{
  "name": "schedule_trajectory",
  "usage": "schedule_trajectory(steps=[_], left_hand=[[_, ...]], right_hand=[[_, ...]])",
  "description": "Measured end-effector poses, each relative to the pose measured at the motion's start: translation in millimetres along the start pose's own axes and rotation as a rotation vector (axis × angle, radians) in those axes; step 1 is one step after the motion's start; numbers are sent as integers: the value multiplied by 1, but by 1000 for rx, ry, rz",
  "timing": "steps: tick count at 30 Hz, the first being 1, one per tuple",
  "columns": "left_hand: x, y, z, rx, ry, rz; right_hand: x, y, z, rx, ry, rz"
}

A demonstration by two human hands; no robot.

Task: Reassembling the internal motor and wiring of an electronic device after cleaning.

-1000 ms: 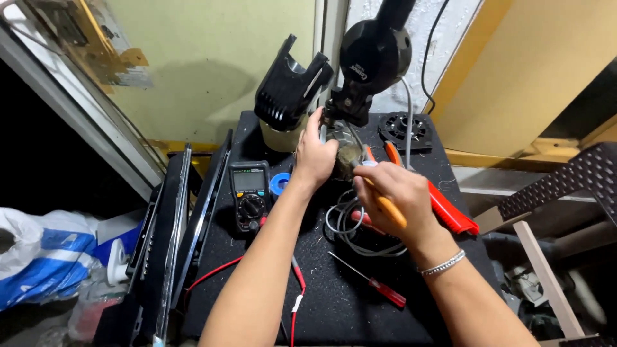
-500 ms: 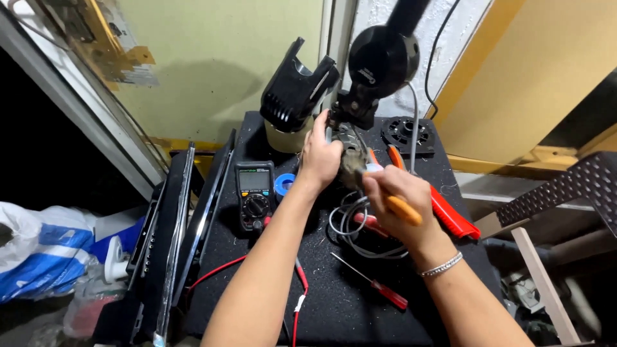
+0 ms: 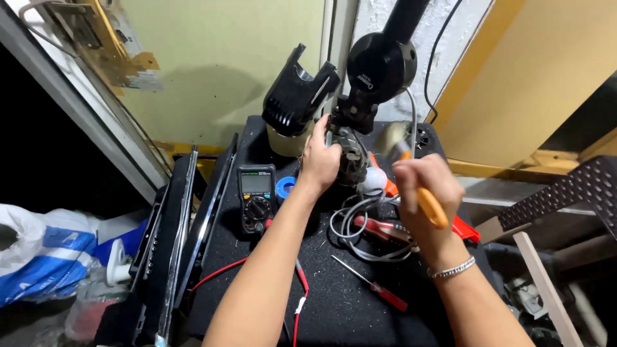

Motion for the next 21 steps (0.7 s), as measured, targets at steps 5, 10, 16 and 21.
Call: schedule_trajectory(steps=[5, 10, 16, 21], left_hand=[[0, 0, -4, -18, -15, -8], [-4, -2, 1, -19, -25, -22], [1, 2, -5, -2, -25, -21], [3, 4, -8, -26, -21, -9]], right_hand=[[4, -27, -20, 54, -202, 83], [5, -26, -18, 26, -226, 49], [14, -15, -27, 232, -279, 29], [15, -33, -31, -30, -439, 90]])
Point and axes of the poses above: each hand's wrist, its own x-axis away from the middle knuckle, its own y-axis out of the back of the hand, z = x × y, the point moved 9 cm from there along -x, towards the middle knuckle, and after that the axes turned 12 degrees about -x, right-handed, at the moved point
